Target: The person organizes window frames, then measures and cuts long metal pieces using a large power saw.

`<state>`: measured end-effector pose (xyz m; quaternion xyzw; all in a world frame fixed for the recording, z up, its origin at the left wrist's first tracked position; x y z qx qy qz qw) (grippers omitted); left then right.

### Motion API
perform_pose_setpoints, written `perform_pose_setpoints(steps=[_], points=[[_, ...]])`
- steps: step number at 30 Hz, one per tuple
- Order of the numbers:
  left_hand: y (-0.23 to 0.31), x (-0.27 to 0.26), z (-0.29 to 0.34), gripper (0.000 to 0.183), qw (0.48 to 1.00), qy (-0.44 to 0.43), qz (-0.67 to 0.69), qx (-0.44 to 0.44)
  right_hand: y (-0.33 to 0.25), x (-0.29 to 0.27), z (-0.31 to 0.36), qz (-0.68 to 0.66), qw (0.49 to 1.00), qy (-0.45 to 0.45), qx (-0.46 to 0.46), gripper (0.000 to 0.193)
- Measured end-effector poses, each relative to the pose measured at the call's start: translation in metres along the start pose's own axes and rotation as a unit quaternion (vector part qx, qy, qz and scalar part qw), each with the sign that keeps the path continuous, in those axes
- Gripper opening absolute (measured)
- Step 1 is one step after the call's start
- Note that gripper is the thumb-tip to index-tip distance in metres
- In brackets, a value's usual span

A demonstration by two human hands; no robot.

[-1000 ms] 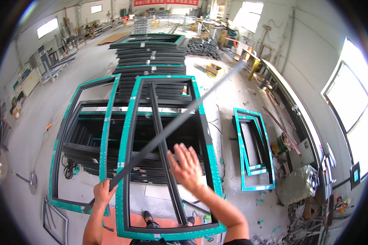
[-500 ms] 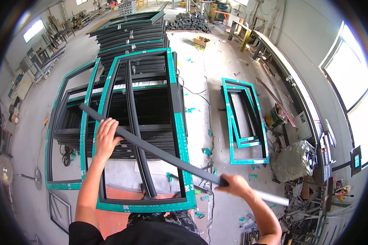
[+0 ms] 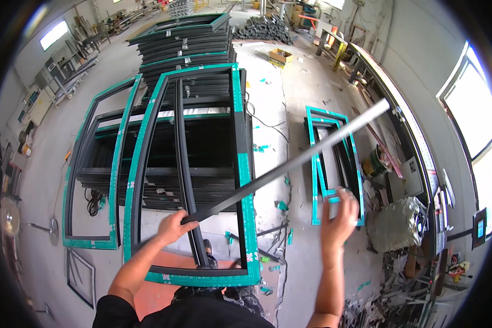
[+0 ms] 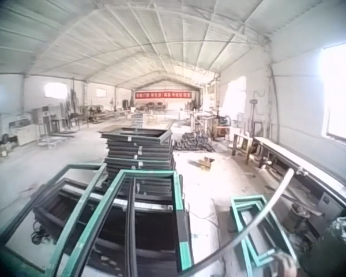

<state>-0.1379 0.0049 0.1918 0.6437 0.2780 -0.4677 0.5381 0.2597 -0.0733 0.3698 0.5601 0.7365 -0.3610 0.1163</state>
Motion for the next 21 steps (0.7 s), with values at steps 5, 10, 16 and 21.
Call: perform_pose_setpoints(steps=[5,10,16,21], points=[[0.005,0.087,-0.026,0.046,0.854,-0.066,0.475,-0.201,-0.074,0.176,0.168,-0.357,0.846,-0.328,0.223,0.048],[0.022,0.123,-0.060,0.050,0.737,0.020,0.611,-0.289,-0.127,0.230,0.307,-0.529,0.450,-0.304,0.652,0.044],[0.018,0.191,-0.060,0.056,0.697,-0.035,0.630,-0.342,-0.100,0.224,0.289,-0.443,0.617,-0.322,0.565,0.027],[0.035,0.215,-0.057,0.055,0.669,-0.071,0.658,-0.339,-0.080,0.217,0.305,-0.414,0.617,-0.310,0.593,0.029]])
Point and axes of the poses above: each hand's wrist, its own z-axis away from the middle knuckle, its own x-axis out of the palm, y = z × x, the point moved 10 cm from there along -z, towards the middle knuckle, and after that the axes turned 11 degrees about -z, right-handed, at the moved point
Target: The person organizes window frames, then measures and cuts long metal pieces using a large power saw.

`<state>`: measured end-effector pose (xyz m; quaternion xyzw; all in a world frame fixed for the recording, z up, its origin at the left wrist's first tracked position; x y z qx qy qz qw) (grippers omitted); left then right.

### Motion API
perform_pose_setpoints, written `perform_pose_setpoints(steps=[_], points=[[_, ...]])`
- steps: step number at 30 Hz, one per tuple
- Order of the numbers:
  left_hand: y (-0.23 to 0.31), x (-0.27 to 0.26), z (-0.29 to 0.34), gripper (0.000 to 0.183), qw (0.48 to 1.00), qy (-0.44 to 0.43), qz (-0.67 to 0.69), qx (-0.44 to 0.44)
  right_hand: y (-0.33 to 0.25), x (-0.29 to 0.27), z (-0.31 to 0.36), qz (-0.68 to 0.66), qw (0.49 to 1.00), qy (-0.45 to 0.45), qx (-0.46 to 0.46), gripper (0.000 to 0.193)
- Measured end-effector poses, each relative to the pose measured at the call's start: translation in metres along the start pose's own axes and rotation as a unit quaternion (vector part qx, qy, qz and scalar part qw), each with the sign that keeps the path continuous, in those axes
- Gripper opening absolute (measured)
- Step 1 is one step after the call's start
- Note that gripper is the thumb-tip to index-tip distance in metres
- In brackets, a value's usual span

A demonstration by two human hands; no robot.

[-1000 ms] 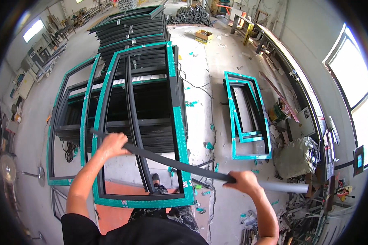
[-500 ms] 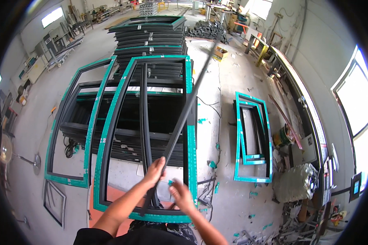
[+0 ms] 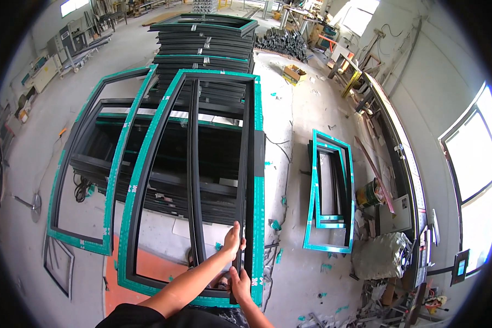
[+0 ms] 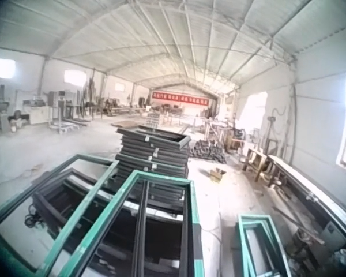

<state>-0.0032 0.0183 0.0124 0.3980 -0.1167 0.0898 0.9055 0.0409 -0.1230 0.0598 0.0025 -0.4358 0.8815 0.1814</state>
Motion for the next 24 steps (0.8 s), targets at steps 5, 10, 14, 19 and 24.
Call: perform_pose_setpoints(steps=[5,10,14,19,24], points=[[-0.001,0.003,-0.008,0.054,1.000,-0.009,0.008,-0.013,-0.007,0.001,-0.006,0.014,1.000,0.011,0.001,0.030],[0.002,0.005,-0.006,0.053,0.999,-0.030,0.009,-0.004,-0.006,0.001,-0.006,0.028,0.999,0.021,-0.017,0.028],[0.000,0.004,-0.009,0.054,1.000,-0.027,0.008,-0.005,-0.009,0.001,-0.007,0.037,0.999,0.025,-0.026,0.027],[-0.003,0.001,-0.016,0.055,0.999,-0.045,-0.020,-0.021,-0.004,0.002,-0.013,0.026,0.999,0.034,-0.017,0.027],[-0.008,-0.009,-0.014,0.045,0.975,-0.177,-0.129,-0.044,0.006,-0.012,-0.028,0.050,0.997,0.044,-0.047,0.027]])
Point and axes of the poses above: each hand's wrist, its own z-axis away from the middle knuckle, its own x-axis out of the palm, y = z × x, the point moved 10 cm from there along -z, towards the middle knuckle, and after that the axes turned 11 degrees about -z, right-handed, at the moved point
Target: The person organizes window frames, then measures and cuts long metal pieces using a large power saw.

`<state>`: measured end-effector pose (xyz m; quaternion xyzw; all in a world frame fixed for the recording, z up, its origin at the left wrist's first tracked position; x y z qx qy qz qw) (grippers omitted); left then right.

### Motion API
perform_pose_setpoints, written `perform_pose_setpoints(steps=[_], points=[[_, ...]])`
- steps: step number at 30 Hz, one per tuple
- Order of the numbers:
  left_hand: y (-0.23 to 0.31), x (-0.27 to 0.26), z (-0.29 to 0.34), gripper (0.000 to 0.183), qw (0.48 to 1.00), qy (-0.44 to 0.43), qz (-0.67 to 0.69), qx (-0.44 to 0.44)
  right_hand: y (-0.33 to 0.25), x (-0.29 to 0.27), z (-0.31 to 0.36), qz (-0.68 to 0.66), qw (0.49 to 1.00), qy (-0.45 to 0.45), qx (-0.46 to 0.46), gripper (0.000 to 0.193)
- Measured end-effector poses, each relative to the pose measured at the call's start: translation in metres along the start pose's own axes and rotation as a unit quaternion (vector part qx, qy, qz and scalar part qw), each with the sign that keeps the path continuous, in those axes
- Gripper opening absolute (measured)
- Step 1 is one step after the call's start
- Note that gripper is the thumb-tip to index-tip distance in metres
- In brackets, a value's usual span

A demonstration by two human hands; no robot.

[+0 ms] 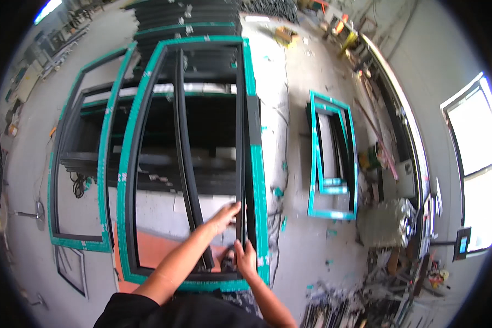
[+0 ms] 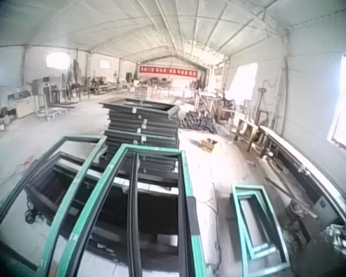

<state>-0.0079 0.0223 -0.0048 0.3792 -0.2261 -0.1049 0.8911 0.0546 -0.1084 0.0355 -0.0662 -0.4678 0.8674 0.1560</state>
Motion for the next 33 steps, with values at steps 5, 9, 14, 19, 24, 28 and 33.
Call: perform_pose_setpoints(steps=[5,9,14,19,24,28,33], points=[[-0.014,-0.018,-0.022,0.037,0.999,0.029,-0.022,0.016,-0.038,-0.006,-0.001,0.354,0.908,0.034,-0.222,0.034],[-0.010,-0.018,-0.024,0.034,0.999,0.036,-0.030,0.021,-0.089,-0.069,0.013,0.268,0.944,0.061,-0.183,0.022],[-0.017,-0.020,-0.036,0.036,0.995,0.071,-0.060,0.040,-0.074,-0.120,0.000,0.334,0.922,0.112,-0.160,0.026],[-0.021,-0.012,-0.036,0.037,0.990,0.081,-0.107,0.042,-0.019,-0.095,-0.002,0.341,0.933,0.086,-0.075,0.035],[-0.027,-0.013,-0.039,0.038,0.993,0.083,-0.072,0.033,-0.021,-0.092,-0.002,0.296,0.952,0.059,-0.052,0.029],[-0.022,-0.011,-0.043,0.038,0.987,0.088,-0.125,0.040,-0.025,-0.091,-0.001,0.335,0.940,0.064,-0.031,0.028],[-0.025,-0.011,-0.051,0.040,0.982,0.087,-0.162,0.037,-0.026,-0.084,0.001,0.349,0.935,0.059,-0.031,0.046]])
Point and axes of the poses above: each hand's wrist, its own z-axis away from the middle knuckle, its own x-axis out of the palm, y = z × x, the point moved 10 cm from there along -z, towards the middle knuckle, and after that the axes turned 11 degrees about -z, right-handed, at the moved point
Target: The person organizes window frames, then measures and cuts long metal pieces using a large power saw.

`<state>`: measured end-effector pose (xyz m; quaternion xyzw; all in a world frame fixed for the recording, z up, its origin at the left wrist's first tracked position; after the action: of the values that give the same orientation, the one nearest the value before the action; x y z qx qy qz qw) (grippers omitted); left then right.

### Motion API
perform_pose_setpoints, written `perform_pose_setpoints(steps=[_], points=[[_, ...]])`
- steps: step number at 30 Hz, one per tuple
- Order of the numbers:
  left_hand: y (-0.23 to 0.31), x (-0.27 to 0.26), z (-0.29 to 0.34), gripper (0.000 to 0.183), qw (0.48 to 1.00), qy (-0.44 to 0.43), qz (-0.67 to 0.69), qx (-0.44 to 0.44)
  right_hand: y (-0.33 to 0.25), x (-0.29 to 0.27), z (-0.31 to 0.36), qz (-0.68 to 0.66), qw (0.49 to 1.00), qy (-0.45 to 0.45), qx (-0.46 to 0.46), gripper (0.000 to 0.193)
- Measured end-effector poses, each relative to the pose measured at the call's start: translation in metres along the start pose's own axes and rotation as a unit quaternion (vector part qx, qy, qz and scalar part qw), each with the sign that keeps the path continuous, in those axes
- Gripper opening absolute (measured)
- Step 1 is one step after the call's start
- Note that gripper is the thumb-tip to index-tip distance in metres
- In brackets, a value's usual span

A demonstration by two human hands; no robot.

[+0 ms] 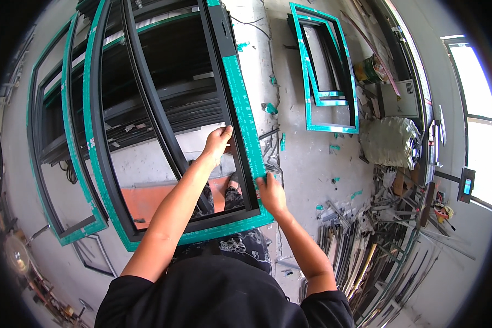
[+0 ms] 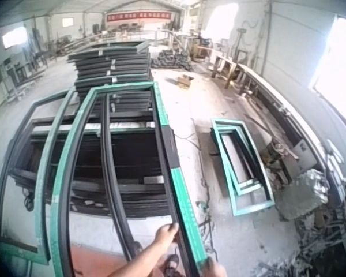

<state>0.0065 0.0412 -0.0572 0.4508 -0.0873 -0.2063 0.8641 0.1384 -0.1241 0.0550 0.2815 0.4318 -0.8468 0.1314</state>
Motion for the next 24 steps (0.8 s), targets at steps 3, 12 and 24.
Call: perform_pose_setpoints(steps=[3,12,24], points=[[-0.003,0.004,0.001,0.038,0.999,0.001,0.036,0.009,-0.019,0.009,0.020,0.098,0.993,0.059,-0.038,0.102],[-0.004,0.006,-0.001,0.035,0.999,0.008,0.046,-0.013,-0.035,0.014,0.030,0.178,0.969,0.153,-0.077,0.102],[0.031,0.018,0.021,0.029,0.986,-0.116,0.108,-0.042,-0.018,0.004,0.029,0.133,0.974,0.181,-0.029,0.094]])
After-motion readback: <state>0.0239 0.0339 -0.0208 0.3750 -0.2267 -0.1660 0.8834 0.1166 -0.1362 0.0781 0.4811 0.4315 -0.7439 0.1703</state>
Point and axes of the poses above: each hand's wrist, its own z-axis away from the middle knuckle, its own x-axis out of the palm, y = z × x, the point moved 10 cm from there along -z, towards the middle knuckle, and after that the axes turned 11 degrees about -z, right-handed, at the moved point
